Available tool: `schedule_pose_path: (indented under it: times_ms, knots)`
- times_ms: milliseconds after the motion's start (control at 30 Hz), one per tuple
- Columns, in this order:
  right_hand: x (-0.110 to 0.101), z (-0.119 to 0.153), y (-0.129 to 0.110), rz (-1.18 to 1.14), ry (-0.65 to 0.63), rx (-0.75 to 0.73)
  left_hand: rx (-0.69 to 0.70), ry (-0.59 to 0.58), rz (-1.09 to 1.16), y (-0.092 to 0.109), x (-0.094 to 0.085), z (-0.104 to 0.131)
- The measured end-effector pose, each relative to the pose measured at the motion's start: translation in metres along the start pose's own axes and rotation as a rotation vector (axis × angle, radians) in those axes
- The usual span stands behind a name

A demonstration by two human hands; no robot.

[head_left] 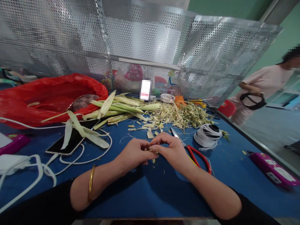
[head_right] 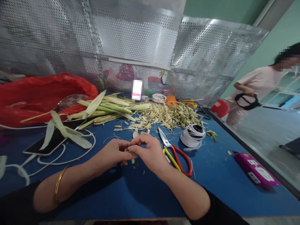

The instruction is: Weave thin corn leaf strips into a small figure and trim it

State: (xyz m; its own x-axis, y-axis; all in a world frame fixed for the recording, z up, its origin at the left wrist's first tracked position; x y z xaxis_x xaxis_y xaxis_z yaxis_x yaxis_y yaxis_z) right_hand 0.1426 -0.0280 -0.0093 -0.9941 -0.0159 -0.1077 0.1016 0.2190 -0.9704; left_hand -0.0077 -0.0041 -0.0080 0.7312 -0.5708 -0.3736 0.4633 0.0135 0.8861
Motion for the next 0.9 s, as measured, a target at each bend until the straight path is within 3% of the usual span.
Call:
schedule_pose_path:
  times_ms: [200,467,600,900]
  knots:
    - [0.000,-0.001,0.003,-0.049,-0.068,0.150,0.010,-0.018,-0.056,-0.004,0.002,-0.002]
    - [0.003,0.004,0.001,0.231,-0.050,0.003,0.033,-0.036,-0.107,-0.009,0.003,-0.004]
    - [0.001,0.007,-0.003,0.256,-0.023,-0.036,0.028,-0.040,-0.023,-0.004,0.002,-0.001]
    - [-0.008,0.000,-0.006,0.152,-0.183,0.074,0.040,-0.126,0.046,-0.005,-0.003,-0.003]
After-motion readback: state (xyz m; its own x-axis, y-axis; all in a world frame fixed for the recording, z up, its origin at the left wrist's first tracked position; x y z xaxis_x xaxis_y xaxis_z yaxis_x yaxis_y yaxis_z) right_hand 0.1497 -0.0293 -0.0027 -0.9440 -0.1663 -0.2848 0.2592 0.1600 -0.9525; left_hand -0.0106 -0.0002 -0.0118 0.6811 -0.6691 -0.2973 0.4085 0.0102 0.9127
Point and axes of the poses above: each hand's wrist, its own z-axis away from the middle knuckle, its own x-axis out of the palm, y = z × x, the point moved 1 cm from there along -z, towards the middle knuckle, and after that the axes turned 12 degrees about -z, right-handed, at the moved point
